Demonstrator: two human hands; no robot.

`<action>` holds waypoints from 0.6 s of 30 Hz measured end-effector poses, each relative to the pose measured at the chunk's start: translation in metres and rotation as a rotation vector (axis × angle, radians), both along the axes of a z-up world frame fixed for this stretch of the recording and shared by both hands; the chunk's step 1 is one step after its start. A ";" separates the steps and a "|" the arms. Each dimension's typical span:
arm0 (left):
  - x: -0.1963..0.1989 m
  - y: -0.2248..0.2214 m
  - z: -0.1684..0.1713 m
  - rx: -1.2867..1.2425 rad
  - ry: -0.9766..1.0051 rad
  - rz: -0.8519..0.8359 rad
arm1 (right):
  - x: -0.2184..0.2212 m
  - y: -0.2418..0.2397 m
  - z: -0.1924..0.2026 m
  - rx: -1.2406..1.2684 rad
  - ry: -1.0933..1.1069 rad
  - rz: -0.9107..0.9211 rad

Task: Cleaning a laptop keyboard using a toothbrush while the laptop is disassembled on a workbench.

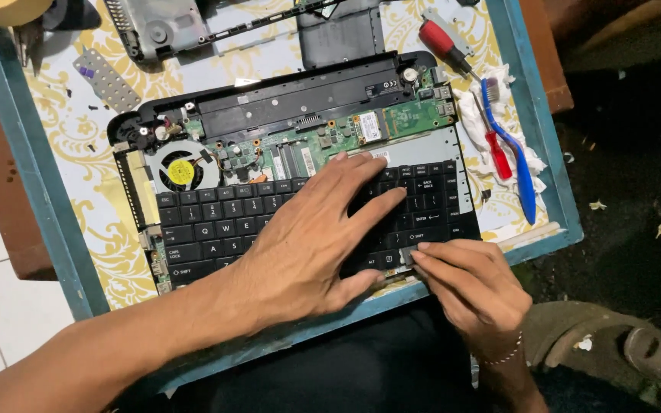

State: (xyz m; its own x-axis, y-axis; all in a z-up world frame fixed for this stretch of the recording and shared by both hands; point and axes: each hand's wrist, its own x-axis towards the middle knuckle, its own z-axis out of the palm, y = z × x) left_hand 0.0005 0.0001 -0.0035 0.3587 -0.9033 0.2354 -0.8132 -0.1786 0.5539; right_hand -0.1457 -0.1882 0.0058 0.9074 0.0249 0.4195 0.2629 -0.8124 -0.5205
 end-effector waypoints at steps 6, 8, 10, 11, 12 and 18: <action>0.001 0.001 0.006 -0.017 0.035 -0.005 | 0.002 -0.002 0.005 -0.077 0.023 0.039; 0.001 0.001 0.005 -0.016 0.032 -0.005 | 0.002 0.000 -0.001 -0.072 -0.020 0.026; 0.001 0.001 0.005 -0.014 0.029 -0.004 | 0.001 0.002 -0.003 -0.066 -0.063 0.014; 0.001 0.001 0.006 -0.013 0.031 -0.006 | 0.001 0.002 -0.001 -0.099 -0.043 0.029; 0.002 0.001 0.006 -0.014 0.034 -0.010 | 0.000 0.001 0.001 -0.133 -0.021 0.042; 0.002 0.001 0.008 -0.011 0.035 -0.008 | -0.006 -0.002 -0.008 -0.214 -0.029 0.044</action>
